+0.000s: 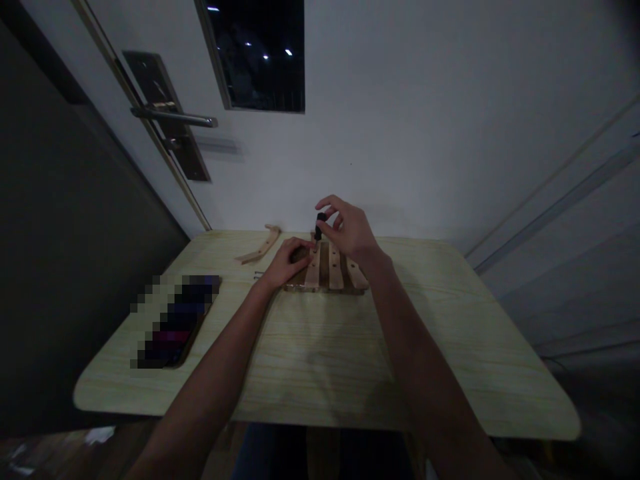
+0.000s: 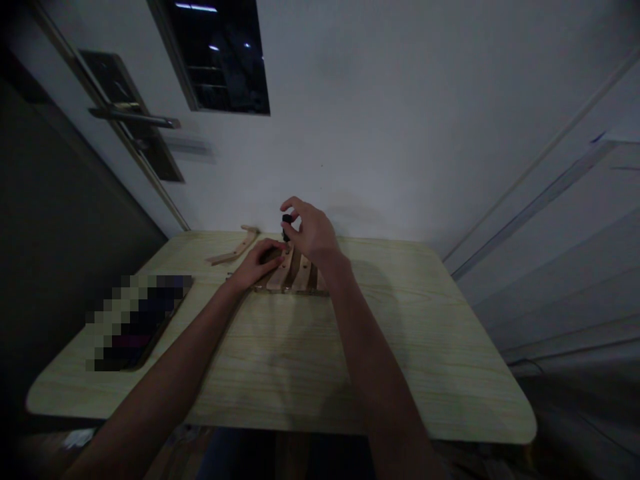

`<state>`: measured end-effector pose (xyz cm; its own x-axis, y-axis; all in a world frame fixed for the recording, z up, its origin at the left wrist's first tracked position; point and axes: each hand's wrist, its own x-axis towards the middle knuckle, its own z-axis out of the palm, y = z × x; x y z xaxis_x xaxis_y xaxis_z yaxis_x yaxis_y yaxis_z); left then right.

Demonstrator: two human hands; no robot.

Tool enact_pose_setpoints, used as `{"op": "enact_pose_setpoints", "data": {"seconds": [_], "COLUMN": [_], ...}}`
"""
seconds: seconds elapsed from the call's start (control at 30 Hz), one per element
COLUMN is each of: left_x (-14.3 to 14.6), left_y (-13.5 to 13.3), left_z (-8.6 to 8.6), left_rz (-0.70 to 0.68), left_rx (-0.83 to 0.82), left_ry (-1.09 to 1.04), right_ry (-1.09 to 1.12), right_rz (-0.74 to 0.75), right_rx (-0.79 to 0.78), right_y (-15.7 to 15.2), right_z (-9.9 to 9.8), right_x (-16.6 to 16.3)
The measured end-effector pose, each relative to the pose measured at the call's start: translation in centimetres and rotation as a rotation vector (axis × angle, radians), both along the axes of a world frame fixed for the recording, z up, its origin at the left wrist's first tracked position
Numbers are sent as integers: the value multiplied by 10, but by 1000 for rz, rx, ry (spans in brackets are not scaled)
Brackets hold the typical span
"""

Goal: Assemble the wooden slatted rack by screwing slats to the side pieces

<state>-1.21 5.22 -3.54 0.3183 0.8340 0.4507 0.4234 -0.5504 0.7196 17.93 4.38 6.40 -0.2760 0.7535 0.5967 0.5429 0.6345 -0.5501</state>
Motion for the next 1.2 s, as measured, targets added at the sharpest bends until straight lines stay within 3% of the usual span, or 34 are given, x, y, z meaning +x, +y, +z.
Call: {"op": "enact_pose_setpoints", "data": {"seconds": [0.23,0.43,0.77,1.0,1.2], "left_x": [1,0,0,0,0], "left_y": [-2,-2,0,0,0], "left_z": [2,1,1,0,0], "left_rz": [-7,-9,-23,-12,-1], "left_rx": [-6,-14,-21,-1,20], "left_ry": [-5,-13,-18,-10,6], "right_ry": [-31,-16,-72,25,-13], "right_rz": [29,79,-24,79,30], "right_rx": [35,-38,15,14,-13], "right_y": [3,1,-2,0,-6], "right_z": [-4,-3,0,-1,5], "right_x": [1,1,-2,0,-2]}}
